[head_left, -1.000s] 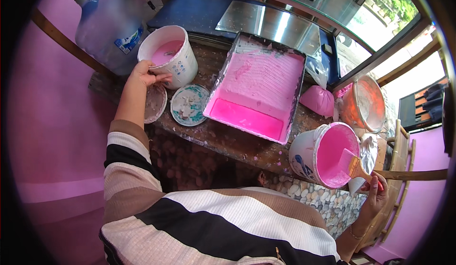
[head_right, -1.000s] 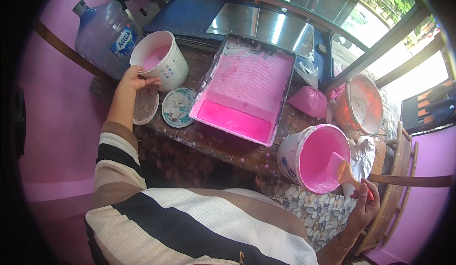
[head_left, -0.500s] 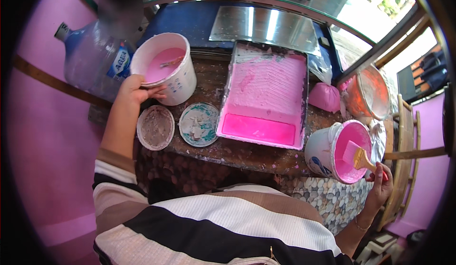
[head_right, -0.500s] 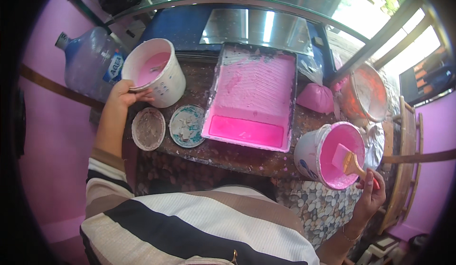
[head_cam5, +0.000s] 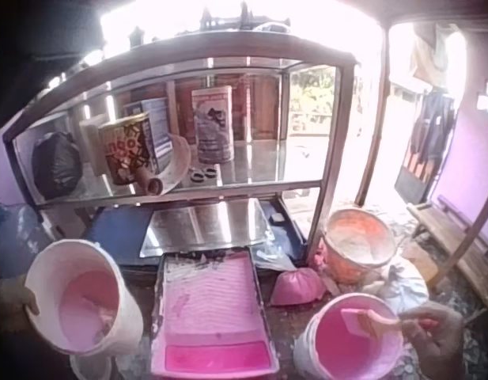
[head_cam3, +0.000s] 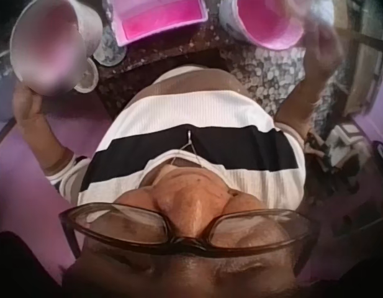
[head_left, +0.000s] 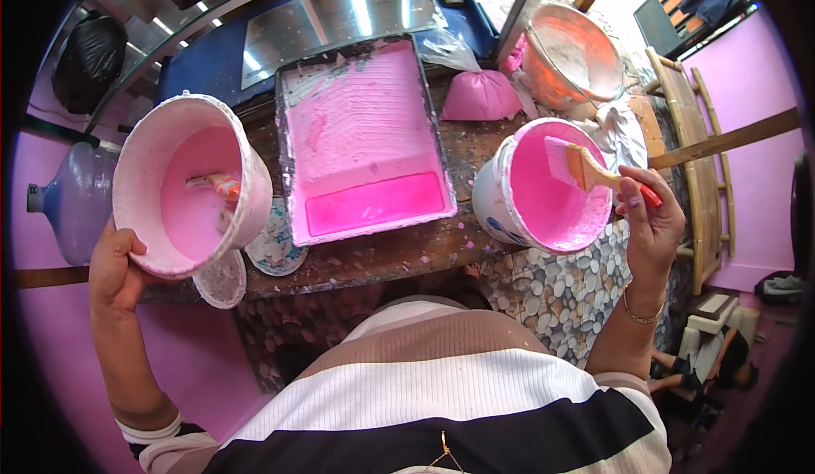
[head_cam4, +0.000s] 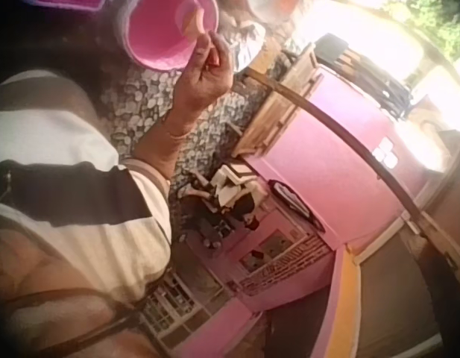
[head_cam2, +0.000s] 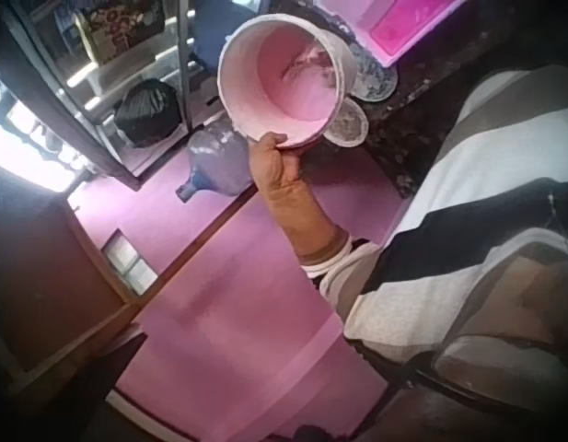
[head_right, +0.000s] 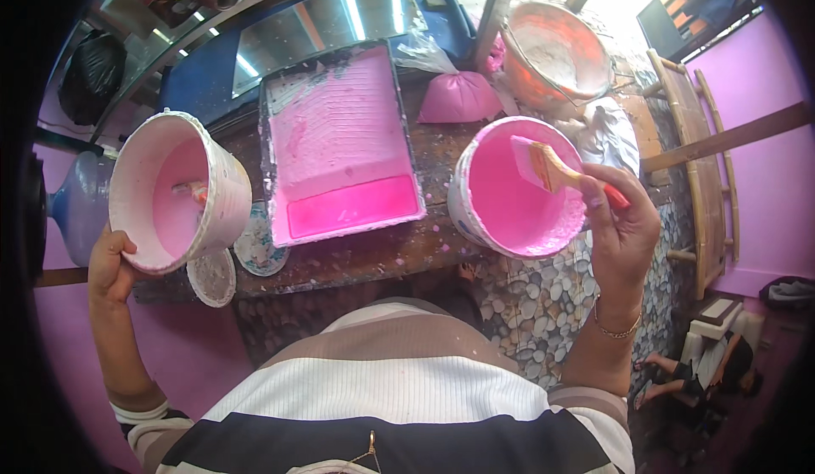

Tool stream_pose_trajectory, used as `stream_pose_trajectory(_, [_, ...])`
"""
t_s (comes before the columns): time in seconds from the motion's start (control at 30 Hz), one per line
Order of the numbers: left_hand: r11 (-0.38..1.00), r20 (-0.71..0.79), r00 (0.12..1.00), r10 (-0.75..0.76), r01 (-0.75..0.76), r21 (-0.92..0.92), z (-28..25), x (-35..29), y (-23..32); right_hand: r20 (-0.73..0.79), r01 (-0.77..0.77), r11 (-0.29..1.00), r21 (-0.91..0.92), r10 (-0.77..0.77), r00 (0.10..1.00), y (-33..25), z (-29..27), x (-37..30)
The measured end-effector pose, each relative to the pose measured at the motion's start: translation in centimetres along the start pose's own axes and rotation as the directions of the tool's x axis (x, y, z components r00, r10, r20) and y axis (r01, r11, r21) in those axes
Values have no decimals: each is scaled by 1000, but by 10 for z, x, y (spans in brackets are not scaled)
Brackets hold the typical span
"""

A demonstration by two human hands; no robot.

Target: The person mixes pink paint in a bucket using a brush and a scraper, adds white powder from a bag, and stirs the mixture thoroughly. The person also handles a small bag containing pink powder and picks up a separate bucket containing two fish-shaped objects.

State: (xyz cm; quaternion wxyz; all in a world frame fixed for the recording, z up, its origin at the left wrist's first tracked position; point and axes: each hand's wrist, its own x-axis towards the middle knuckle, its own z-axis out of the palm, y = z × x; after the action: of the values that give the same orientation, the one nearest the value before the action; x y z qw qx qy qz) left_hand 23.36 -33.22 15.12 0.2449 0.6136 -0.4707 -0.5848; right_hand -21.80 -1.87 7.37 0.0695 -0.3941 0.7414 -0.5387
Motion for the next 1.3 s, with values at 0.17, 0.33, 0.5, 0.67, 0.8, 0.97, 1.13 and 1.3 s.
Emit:
stream_pose_trajectory(0.17, [995, 86, 993, 85, -79, -67, 49, -27, -9, 241, 123, 961, -247, -62, 969, -5, -17, 16])
stream_pose_trajectory(0.33, [994, 122, 987, 107, -109, 13, 110, -56, 5, 210, 152, 982, -112, -126, 970, 15, -41, 21])
stream_pose_trajectory(0.5, [980, 259, 961, 95, -137, 146, 172, -71, 26, 259, 88, 994, -58, -70, 963, 32, -50, 22])
stream_pose_trajectory(0.67, [963, 275, 958, 76, -142, 228, 217, -85, 38, 341, 146, 987, -59, -118, 933, 43, -58, 27])
stream_pose_trajectory(0.8, [947, 272, 958, 86, -163, 277, 244, -90, 44, 365, 125, 992, -12, -112, 924, 47, -63, 31])
stream_pose_trajectory(0.97, [937, 224, 972, 76, -147, 318, 269, -97, 49, 359, 186, 981, 54, -193, 913, 58, -67, 34])
stream_pose_trajectory(1.13, [873, 275, 961, 20, -150, 464, 276, -97, 54, 380, 145, 987, 75, -163, 910, 65, -73, 37])
stream_pose_trajectory(1.3, [863, 298, 952, 67, -205, 461, 291, -103, 59, 366, 170, 973, 155, -216, 905, 74, -72, 39])
